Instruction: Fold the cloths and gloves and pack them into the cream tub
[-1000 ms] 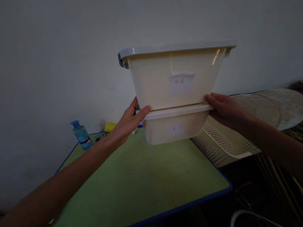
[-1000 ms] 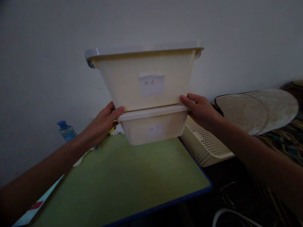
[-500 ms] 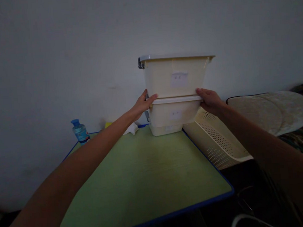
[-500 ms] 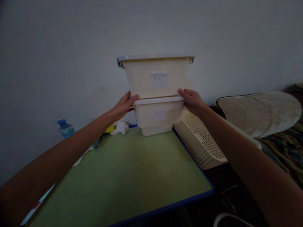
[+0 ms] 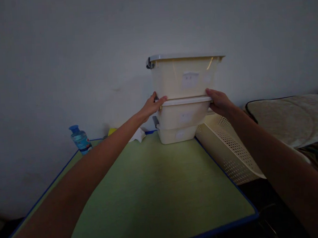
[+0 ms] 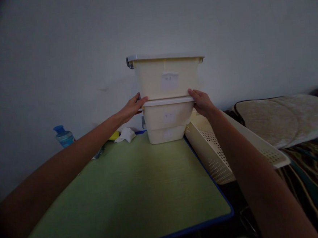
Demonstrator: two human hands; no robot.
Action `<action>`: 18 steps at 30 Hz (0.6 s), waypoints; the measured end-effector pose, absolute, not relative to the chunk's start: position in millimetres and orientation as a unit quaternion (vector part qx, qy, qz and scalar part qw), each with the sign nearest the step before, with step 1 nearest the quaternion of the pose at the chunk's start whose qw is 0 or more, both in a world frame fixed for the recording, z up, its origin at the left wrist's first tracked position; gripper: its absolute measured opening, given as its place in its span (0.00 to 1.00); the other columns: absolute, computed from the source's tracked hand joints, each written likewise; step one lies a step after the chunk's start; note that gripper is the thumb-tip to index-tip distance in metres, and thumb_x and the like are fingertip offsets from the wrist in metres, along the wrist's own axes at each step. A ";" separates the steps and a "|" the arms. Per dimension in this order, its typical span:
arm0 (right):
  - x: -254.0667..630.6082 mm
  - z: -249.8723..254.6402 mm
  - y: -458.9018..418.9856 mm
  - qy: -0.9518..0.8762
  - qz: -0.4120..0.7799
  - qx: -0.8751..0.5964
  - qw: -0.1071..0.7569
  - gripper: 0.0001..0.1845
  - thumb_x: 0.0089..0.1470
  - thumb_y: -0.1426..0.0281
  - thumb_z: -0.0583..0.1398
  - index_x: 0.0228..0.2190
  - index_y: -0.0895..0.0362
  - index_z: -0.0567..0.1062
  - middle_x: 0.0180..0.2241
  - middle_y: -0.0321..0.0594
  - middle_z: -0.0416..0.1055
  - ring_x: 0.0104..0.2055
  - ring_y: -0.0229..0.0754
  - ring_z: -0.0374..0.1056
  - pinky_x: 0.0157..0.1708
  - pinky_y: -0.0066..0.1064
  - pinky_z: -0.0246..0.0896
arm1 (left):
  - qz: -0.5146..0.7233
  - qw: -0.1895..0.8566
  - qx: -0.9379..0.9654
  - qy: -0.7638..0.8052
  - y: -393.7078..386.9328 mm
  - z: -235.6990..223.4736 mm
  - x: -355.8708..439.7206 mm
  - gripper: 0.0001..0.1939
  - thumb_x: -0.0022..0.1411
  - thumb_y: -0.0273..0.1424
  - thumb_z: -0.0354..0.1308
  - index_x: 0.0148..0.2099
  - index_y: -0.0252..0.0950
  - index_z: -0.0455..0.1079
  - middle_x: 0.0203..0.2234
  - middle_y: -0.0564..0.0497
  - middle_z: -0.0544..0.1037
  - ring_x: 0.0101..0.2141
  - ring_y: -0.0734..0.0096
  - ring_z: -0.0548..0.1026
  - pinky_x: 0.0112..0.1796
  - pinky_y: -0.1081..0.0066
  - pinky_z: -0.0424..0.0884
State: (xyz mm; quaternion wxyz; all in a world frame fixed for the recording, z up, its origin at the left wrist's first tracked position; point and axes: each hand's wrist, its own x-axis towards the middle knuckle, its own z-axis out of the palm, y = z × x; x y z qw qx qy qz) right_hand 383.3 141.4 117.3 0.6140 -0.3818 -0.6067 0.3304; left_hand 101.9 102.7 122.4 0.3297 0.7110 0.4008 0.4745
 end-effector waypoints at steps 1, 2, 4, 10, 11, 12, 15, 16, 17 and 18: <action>382.5 116.9 145.7 -0.601 0.342 -0.374 0.619 0.15 0.42 0.56 0.64 0.23 0.54 0.69 0.23 0.35 0.66 0.28 0.38 0.62 0.33 0.33 0.65 | 0.476 0.326 0.709 0.406 105.0 122.9 101.1 0.27 0.58 0.42 0.52 0.57 0.37 0.58 0.55 0.41 0.66 0.53 0.57 0.65 0.52 0.55 0.61; 381.8 116.3 149.7 -0.596 0.351 -0.367 0.622 0.15 0.41 0.56 0.64 0.23 0.54 0.70 0.23 0.34 0.66 0.28 0.38 0.62 0.34 0.33 0.65 | 0.476 0.326 0.706 0.411 107.2 123.3 100.3 0.26 0.58 0.42 0.52 0.56 0.36 0.59 0.54 0.41 0.67 0.52 0.57 0.65 0.52 0.55 0.61; 380.4 114.9 156.6 -0.594 0.358 -0.356 0.626 0.15 0.40 0.56 0.65 0.23 0.54 0.70 0.23 0.33 0.66 0.28 0.38 0.63 0.34 0.33 0.66 | 0.476 0.325 0.701 0.420 111.4 123.9 99.1 0.25 0.58 0.42 0.52 0.55 0.36 0.60 0.53 0.41 0.67 0.52 0.57 0.66 0.51 0.56 0.62; 376.5 110.5 170.5 -0.600 0.349 -0.338 0.636 0.16 0.41 0.55 0.64 0.25 0.53 0.70 0.26 0.32 0.67 0.31 0.37 0.65 0.37 0.32 0.66 | 0.482 0.306 0.702 0.426 122.7 123.2 98.1 0.23 0.59 0.41 0.51 0.53 0.32 0.62 0.50 0.38 0.69 0.50 0.57 0.67 0.50 0.56 0.63; 376.3 109.9 172.1 -0.600 0.349 -0.336 0.637 0.16 0.41 0.54 0.64 0.26 0.53 0.70 0.26 0.32 0.67 0.31 0.37 0.65 0.37 0.32 0.66 | 0.484 0.302 0.701 0.428 124.4 122.9 98.2 0.23 0.59 0.41 0.51 0.52 0.31 0.62 0.50 0.38 0.69 0.50 0.57 0.67 0.49 0.56 0.63; 376.3 109.3 173.7 -0.599 0.351 -0.335 0.637 0.17 0.41 0.54 0.64 0.26 0.53 0.70 0.27 0.32 0.68 0.31 0.37 0.65 0.37 0.32 0.66 | 0.485 0.298 0.701 0.430 126.0 122.5 98.3 0.23 0.59 0.41 0.51 0.52 0.31 0.62 0.50 0.38 0.69 0.50 0.57 0.67 0.49 0.57 0.63; 377.9 107.1 178.6 -0.591 0.359 -0.338 0.639 0.16 0.40 0.56 0.65 0.27 0.52 0.70 0.27 0.31 0.67 0.31 0.37 0.65 0.37 0.32 0.66 | 0.481 0.292 0.704 0.433 131.4 120.9 99.2 0.23 0.59 0.41 0.51 0.52 0.31 0.62 0.50 0.38 0.69 0.49 0.57 0.68 0.49 0.58 0.63; 378.7 106.4 180.3 -0.586 0.360 -0.341 0.641 0.15 0.40 0.56 0.65 0.26 0.52 0.70 0.27 0.31 0.67 0.30 0.37 0.65 0.37 0.33 0.66 | 0.477 0.292 0.707 0.433 133.6 120.2 99.8 0.23 0.59 0.41 0.51 0.52 0.32 0.62 0.51 0.38 0.68 0.49 0.57 0.68 0.49 0.58 0.63; 379.3 105.7 182.0 -0.581 0.361 -0.345 0.643 0.15 0.40 0.57 0.66 0.26 0.52 0.70 0.27 0.31 0.67 0.30 0.37 0.65 0.37 0.33 0.66 | 0.476 0.294 0.706 0.435 136.0 119.5 100.5 0.24 0.59 0.41 0.51 0.53 0.32 0.61 0.52 0.39 0.68 0.50 0.57 0.67 0.49 0.58 0.63; 379.8 105.2 183.7 -0.574 0.359 -0.352 0.646 0.14 0.40 0.57 0.66 0.25 0.52 0.70 0.27 0.32 0.67 0.31 0.37 0.65 0.37 0.33 0.66 | 0.476 0.296 0.703 0.438 138.5 118.9 101.4 0.25 0.59 0.41 0.52 0.54 0.33 0.60 0.53 0.39 0.67 0.51 0.57 0.67 0.49 0.59 0.63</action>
